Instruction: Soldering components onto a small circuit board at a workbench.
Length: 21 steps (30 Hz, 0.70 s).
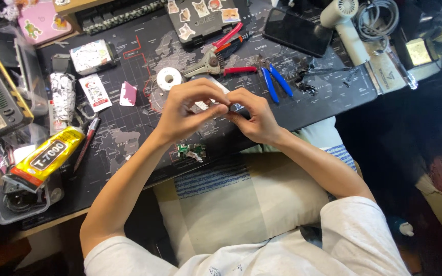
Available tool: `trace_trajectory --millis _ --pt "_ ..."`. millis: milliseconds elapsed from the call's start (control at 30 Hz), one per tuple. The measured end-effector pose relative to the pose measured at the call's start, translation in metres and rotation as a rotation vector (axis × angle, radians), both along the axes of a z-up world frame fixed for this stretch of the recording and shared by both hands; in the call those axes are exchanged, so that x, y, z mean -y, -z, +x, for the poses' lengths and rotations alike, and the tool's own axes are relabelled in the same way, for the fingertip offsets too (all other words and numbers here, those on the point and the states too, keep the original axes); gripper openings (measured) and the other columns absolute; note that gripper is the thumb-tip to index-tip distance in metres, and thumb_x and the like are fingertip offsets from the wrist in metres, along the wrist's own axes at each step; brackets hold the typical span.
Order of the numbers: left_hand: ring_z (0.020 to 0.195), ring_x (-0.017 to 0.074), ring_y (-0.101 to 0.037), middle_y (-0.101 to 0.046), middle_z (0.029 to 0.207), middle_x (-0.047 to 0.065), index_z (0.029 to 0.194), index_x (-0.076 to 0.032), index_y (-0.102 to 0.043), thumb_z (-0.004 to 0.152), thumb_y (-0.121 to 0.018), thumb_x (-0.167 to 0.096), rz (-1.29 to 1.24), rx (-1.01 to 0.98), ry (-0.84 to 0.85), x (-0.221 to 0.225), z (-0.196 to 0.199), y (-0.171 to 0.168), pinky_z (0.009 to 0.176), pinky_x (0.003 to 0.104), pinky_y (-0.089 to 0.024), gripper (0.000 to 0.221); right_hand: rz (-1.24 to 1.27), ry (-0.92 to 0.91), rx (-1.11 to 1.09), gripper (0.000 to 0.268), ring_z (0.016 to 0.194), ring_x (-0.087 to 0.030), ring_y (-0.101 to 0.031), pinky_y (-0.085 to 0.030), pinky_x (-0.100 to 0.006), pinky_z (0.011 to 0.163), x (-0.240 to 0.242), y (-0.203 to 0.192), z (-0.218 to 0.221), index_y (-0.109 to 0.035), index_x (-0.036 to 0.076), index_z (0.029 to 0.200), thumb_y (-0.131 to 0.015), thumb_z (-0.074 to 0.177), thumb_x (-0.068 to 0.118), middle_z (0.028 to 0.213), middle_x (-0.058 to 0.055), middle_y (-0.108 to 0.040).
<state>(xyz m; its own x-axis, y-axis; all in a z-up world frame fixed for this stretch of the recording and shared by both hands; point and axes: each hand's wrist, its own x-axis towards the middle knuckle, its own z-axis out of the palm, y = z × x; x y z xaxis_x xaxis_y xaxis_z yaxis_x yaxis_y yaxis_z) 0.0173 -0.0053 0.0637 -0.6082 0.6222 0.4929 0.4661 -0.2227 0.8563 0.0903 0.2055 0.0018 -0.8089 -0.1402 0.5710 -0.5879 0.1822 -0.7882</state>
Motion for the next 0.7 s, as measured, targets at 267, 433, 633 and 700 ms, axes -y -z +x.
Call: trace_trajectory --millis 267,433,633,700 --pt "0.096 0.0225 -0.075 -0.081 0.105 0.008 0.107 -0.01 -0.086 0.095 -0.092 -0.008 0.014 -0.143 -0.004 0.001 0.002 0.0 0.082 0.033 -0.059 0.014 0.068 0.045 -0.101 0.015 0.099 -0.043 -0.07 -0.054 -0.052 0.095 -0.008 0.014 0.002 -0.076 -0.002 0.114 -0.083 0.103 0.005 0.109 -0.018 -0.076" --pt "0.098 0.0346 -0.071 -0.075 0.111 0.016 0.117 -0.003 -0.081 0.093 -0.091 0.006 -0.031 -0.414 -0.055 0.003 0.003 -0.005 0.078 0.038 -0.066 0.028 0.048 0.067 -0.181 0.026 0.096 -0.042 -0.065 -0.053 -0.051 0.093 -0.01 0.017 0.002 -0.071 -0.009 0.116 -0.087 0.098 0.0 0.107 -0.023 -0.072" --pt "0.094 0.0302 -0.067 -0.071 0.109 0.016 0.13 -0.005 -0.078 0.103 -0.082 -0.006 -0.106 -0.517 -0.164 0.02 0.025 -0.007 0.081 0.041 -0.063 0.027 -0.017 0.038 -0.163 0.039 0.101 -0.039 -0.066 -0.053 -0.049 0.094 0.004 0.013 0.004 -0.072 -0.01 0.124 -0.091 0.097 0.011 0.112 -0.024 -0.074" --pt "0.096 0.032 -0.07 -0.072 0.11 0.015 0.137 -0.006 -0.076 0.106 -0.081 -0.007 -0.111 -0.512 -0.208 0.038 0.043 -0.022 0.085 0.044 -0.064 0.032 -0.047 0.007 -0.123 0.045 0.105 -0.039 -0.066 -0.053 -0.049 0.097 0.01 0.0 0.01 -0.071 -0.011 0.128 -0.092 0.096 0.013 0.116 -0.025 -0.074"
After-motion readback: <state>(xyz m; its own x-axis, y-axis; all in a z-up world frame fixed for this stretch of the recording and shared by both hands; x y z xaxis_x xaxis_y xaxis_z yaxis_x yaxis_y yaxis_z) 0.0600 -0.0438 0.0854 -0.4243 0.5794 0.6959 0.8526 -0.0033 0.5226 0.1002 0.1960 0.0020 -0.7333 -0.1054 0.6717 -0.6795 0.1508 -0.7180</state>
